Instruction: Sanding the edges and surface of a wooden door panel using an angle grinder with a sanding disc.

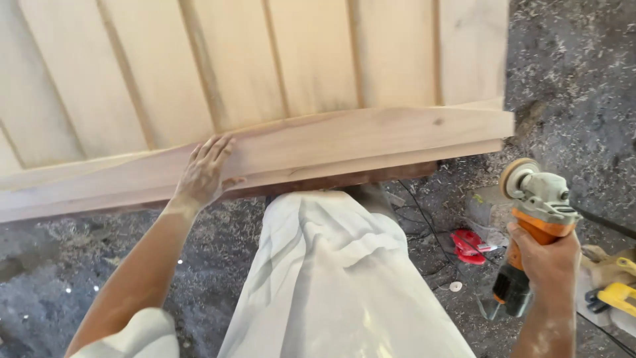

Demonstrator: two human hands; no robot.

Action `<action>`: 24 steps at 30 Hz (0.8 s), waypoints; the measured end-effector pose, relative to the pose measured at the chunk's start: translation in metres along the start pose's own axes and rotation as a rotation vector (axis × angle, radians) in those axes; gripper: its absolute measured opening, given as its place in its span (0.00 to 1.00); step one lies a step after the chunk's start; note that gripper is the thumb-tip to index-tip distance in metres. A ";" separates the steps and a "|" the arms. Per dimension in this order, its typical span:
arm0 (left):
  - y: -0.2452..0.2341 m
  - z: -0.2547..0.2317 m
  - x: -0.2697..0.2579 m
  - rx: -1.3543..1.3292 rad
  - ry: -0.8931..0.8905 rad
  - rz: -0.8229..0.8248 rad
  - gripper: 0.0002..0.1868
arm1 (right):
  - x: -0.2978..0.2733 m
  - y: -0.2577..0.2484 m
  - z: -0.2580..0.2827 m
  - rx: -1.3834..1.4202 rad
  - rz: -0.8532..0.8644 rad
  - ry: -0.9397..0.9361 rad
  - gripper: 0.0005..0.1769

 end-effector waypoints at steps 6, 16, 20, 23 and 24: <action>0.015 0.075 -0.048 0.158 -0.039 0.017 0.51 | -0.050 0.099 0.036 -0.012 -0.015 -0.091 0.28; -0.006 0.256 -0.176 0.102 -0.084 -0.065 0.42 | -0.149 0.301 0.205 -0.314 0.099 -0.270 0.34; -0.033 0.305 -0.212 0.028 -0.149 -0.155 0.44 | -0.179 0.361 0.250 -0.376 0.124 -0.368 0.34; -0.036 0.331 -0.224 0.008 -0.175 -0.175 0.41 | -0.197 0.398 0.289 -0.398 0.168 -0.433 0.34; -0.038 0.332 -0.229 -0.001 -0.185 -0.184 0.40 | -0.209 0.406 0.298 -0.433 0.204 -0.425 0.33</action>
Point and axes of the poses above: each hand's wrist, its own x-axis towards the middle knuckle, its own y-axis out of the palm, z = x × y, the point moved 9 cm from there along x, towards the middle knuckle, and after that the axes turned 6 degrees about -x, right-handed, at the moved point
